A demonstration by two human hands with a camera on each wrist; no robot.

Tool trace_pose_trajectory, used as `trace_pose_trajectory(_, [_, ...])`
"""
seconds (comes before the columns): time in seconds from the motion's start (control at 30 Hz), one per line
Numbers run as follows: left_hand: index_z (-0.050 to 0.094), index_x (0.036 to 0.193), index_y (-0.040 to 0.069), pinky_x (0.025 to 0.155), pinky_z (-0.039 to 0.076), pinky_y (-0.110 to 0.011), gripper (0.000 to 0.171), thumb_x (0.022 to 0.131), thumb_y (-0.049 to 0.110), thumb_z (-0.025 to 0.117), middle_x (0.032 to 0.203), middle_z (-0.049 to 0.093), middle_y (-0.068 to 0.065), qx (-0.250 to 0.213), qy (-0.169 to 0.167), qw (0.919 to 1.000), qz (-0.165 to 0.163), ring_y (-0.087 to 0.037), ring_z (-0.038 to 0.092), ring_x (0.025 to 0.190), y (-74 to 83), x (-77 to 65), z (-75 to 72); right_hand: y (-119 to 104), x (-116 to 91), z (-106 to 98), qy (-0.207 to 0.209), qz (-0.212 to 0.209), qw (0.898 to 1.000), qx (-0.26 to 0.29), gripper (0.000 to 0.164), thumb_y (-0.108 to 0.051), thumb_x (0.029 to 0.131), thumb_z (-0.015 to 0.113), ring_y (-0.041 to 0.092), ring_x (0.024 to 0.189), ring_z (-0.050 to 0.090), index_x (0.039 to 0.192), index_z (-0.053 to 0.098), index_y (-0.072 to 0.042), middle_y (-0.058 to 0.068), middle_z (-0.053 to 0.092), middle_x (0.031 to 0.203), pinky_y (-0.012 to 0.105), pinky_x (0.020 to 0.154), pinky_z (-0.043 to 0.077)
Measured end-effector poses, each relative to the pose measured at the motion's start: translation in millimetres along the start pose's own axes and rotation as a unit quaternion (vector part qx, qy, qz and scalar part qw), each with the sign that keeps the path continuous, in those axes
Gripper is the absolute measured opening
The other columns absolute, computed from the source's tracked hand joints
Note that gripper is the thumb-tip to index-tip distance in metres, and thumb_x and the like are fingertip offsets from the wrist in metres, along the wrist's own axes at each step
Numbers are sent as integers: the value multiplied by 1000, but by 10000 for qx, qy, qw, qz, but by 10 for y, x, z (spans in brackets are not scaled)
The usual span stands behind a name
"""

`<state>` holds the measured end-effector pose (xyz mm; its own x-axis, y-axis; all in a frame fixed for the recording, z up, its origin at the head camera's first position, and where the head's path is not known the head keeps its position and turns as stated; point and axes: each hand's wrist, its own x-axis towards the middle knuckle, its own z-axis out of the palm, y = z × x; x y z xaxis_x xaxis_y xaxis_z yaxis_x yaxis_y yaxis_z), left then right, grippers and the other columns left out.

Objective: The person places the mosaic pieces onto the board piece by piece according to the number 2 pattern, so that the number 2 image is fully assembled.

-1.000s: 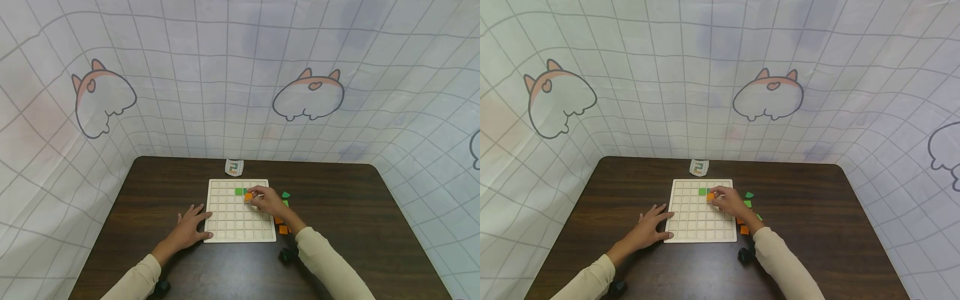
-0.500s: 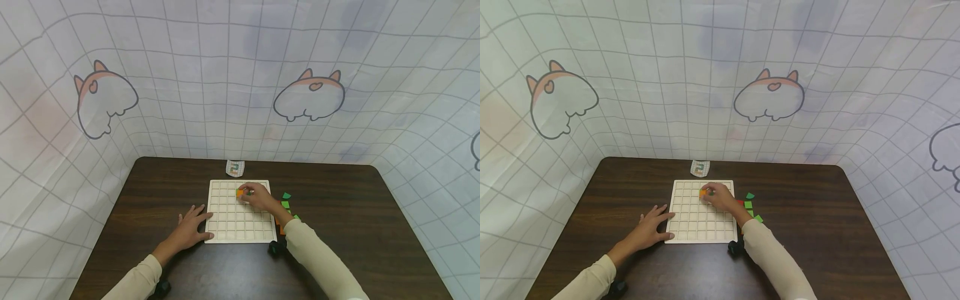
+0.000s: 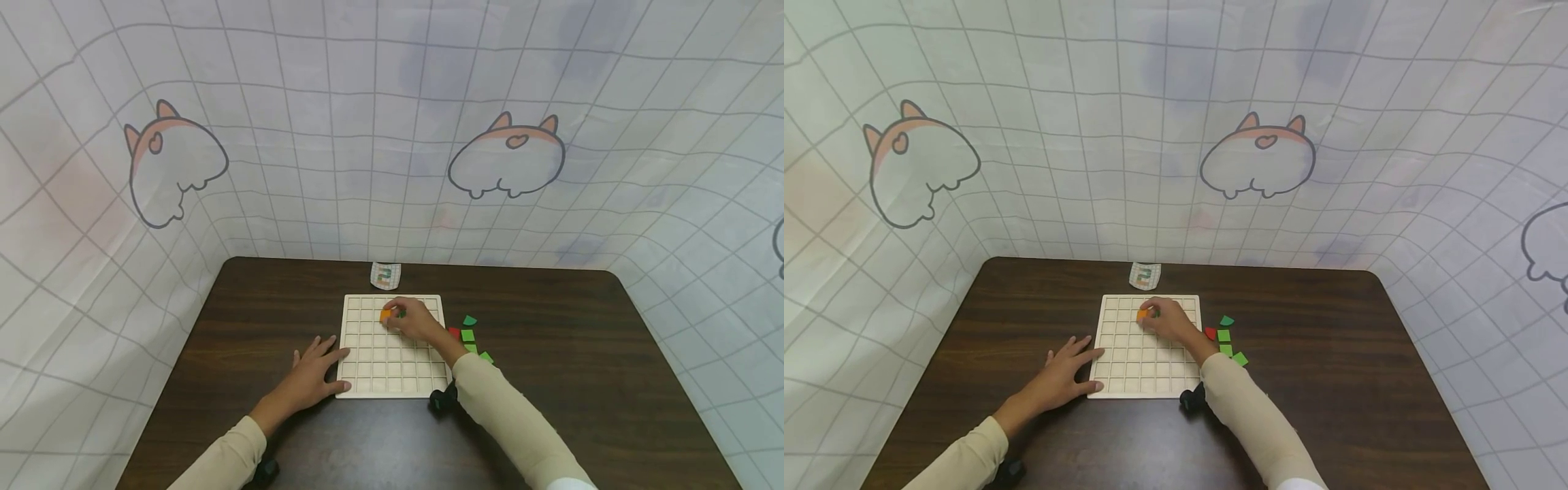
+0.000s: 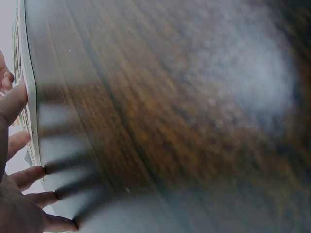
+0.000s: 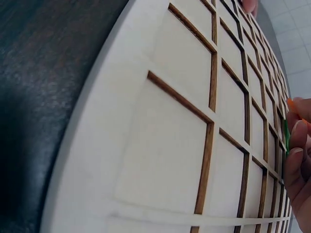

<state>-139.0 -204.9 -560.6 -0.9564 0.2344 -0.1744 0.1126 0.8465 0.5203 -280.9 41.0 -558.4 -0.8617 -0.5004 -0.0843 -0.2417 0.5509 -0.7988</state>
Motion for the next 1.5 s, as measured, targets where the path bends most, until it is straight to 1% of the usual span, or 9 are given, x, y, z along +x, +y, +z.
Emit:
trace_pose_trajectory(0.17, [54, 146, 21, 108, 11, -81, 69, 86, 46, 78, 161, 34, -16, 35, -39, 10000, 2, -47, 21, 151, 14, -13, -15, -22, 25, 5, 34, -5, 10000, 46, 26, -15, 94, 71, 12, 69, 54, 119, 69, -7, 6, 69, 95, 26, 65, 45])
trace_pose_trajectory(0.33, [54, 146, 21, 108, 12, -82, 69, 86, 46, 78, 162, 34, -16, 54, -66, 10000, -13, -47, 20, 151, 19, -15, -19, -23, 73, 30, 47, 113, 9999, 24, 26, -17, 94, 72, 11, 69, 56, 119, 70, -9, 5, 69, 94, 25, 62, 45])
trace_pose_trajectory(0.5, [55, 145, 21, 107, 12, -82, 69, 86, 46, 78, 161, 34, -17, 41, -63, 10000, 24, -48, 21, 151, 15, -14, -13, -28, 109, 64, 18, 74, 9999, -151, 26, -17, 93, 73, 12, 76, 58, 118, 71, -9, 4, 69, 93, 27, 68, 46])
trace_pose_trajectory(0.73, [55, 145, 20, 106, 12, -83, 69, 86, 46, 78, 161, 35, -17, 11, -12, 10000, 69, -48, 21, 150, 8, -10, -7, -61, 138, 90, -7, 135, 9992, -388, 25, -18, 93, 71, 13, 75, 59, 116, 71, -12, 2, 68, 91, 28, 69, 48])
trace_pose_trajectory(1.03, [55, 145, 20, 107, 12, -82, 69, 85, 46, 78, 161, 35, -17, 37, 5, 10000, 50, -48, 21, 151, 8, -11, -13, -119, 179, 78, -118, 252, 9962, -823, 23, -18, 93, 70, 11, 78, 59, 116, 72, -16, 0, 68, 93, 30, 73, 49])
trace_pose_trajectory(1.2, [55, 145, 20, 107, 12, -83, 69, 85, 46, 78, 161, 35, -17, 49, 35, 9999, 83, -48, 21, 151, -2, -6, -8, -152, 182, 61, -166, 230, 9955, -905, 25, -17, 92, 71, 12, 78, 59, 116, 71, -14, 1, 68, 93, 30, 74, 49])
trace_pose_trajectory(1.5, [56, 145, 19, 106, 12, -83, 68, 86, 46, 78, 160, 35, -18, 65, 81, 9999, 128, -49, 21, 150, 3, -6, -10, -157, 187, 59, -186, 292, 9950, -936, 25, -19, 92, 72, 13, 79, 58, 117, 71, -15, 0, 67, 94, 30, 74, 48])
